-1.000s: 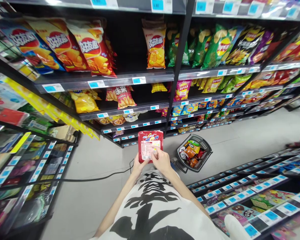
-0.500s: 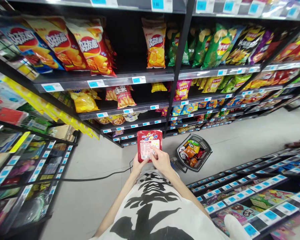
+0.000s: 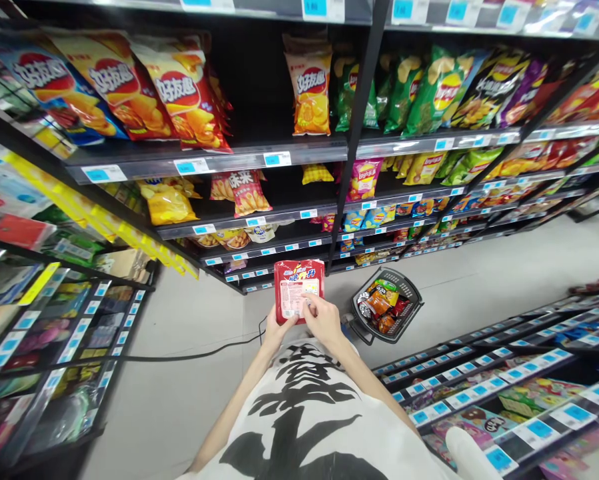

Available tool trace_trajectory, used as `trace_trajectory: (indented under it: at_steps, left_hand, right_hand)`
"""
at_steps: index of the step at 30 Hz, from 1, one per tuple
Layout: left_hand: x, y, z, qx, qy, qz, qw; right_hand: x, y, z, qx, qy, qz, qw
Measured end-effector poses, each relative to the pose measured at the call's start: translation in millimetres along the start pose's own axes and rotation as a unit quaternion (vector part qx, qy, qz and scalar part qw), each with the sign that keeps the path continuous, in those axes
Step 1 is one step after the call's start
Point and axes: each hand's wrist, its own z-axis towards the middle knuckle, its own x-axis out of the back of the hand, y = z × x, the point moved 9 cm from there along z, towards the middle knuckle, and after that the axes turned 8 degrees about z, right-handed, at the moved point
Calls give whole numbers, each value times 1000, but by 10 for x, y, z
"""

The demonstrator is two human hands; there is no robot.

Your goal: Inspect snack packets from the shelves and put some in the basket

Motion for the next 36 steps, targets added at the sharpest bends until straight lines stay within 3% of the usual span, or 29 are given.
trace_trajectory:
  at_steps: [12, 21, 36]
  left_hand:
    - [-5, 49, -9, -14, -7, -1, 1000]
    - [-30, 23, -5, -15, -11, 5, 1000]
    - [-15, -9, -5, -8, -9, 12, 1000]
  right_hand:
    - [21, 27, 6, -12, 0, 7, 1000]
    - [-46, -27, -17, 18, -32, 0, 999]
    - [-46, -62, -9, 38, -22, 16, 999]
